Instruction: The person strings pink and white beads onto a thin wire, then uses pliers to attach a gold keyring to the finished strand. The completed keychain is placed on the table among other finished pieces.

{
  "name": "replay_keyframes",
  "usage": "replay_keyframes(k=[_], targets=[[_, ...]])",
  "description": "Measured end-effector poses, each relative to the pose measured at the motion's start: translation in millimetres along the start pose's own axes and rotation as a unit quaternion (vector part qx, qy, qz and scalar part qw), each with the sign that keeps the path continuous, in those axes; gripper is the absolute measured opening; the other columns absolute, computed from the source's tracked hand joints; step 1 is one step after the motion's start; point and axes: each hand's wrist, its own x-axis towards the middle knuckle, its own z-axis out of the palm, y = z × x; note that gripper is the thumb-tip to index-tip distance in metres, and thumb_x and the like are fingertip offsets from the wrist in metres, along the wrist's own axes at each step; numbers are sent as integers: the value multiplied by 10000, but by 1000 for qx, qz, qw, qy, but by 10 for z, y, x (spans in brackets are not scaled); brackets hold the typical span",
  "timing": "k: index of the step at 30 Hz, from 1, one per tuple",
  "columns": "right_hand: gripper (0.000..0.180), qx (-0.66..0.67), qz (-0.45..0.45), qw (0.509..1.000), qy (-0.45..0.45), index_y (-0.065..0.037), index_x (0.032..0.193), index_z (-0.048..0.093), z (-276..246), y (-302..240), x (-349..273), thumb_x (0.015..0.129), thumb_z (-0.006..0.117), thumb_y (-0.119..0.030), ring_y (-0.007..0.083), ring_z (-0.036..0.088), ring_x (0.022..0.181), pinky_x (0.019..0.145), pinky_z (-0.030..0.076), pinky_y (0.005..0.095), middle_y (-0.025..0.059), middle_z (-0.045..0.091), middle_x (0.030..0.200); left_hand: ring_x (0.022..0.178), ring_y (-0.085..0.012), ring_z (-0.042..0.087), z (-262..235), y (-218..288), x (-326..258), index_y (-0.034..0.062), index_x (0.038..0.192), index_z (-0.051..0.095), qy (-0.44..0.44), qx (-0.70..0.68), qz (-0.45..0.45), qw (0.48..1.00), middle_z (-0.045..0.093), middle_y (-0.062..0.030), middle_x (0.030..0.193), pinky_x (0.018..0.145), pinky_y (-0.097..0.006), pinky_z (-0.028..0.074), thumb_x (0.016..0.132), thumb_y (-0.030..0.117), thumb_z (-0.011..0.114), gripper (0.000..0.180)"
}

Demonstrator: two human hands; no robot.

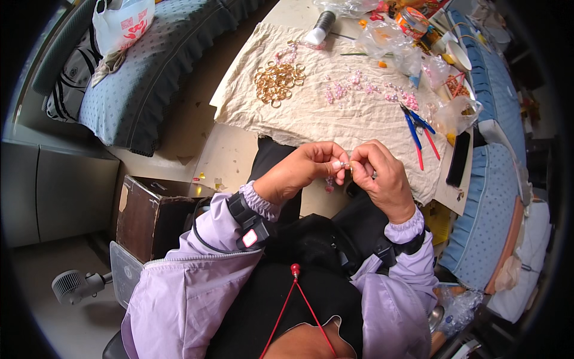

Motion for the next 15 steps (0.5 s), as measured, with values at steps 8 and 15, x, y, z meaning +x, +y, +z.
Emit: replay_keyframes(k=[8, 15], targets=[[144, -19, 16, 1000, -12, -52, 1046, 639, -23, -20, -1, 975, 757, -95, 230, 678, 704, 627, 549, 367, 81, 658, 940, 878, -98, 663, 13, -17, 10, 43, 1193, 666, 9, 13, 10, 1000, 713, -8, 970, 757, -278, 551, 1112, 114, 622, 116], [126, 14, 31, 999, 2, -48, 1042, 656, 11, 11, -12, 983, 755, -99, 182, 609, 653, 603, 508, 334, 73, 646, 909, 949, -127, 678, -8, -10, 5, 51, 1206, 664, 0, 13, 12, 1000, 717, -25, 1004, 811, -320, 555, 1118, 122, 611, 124]])
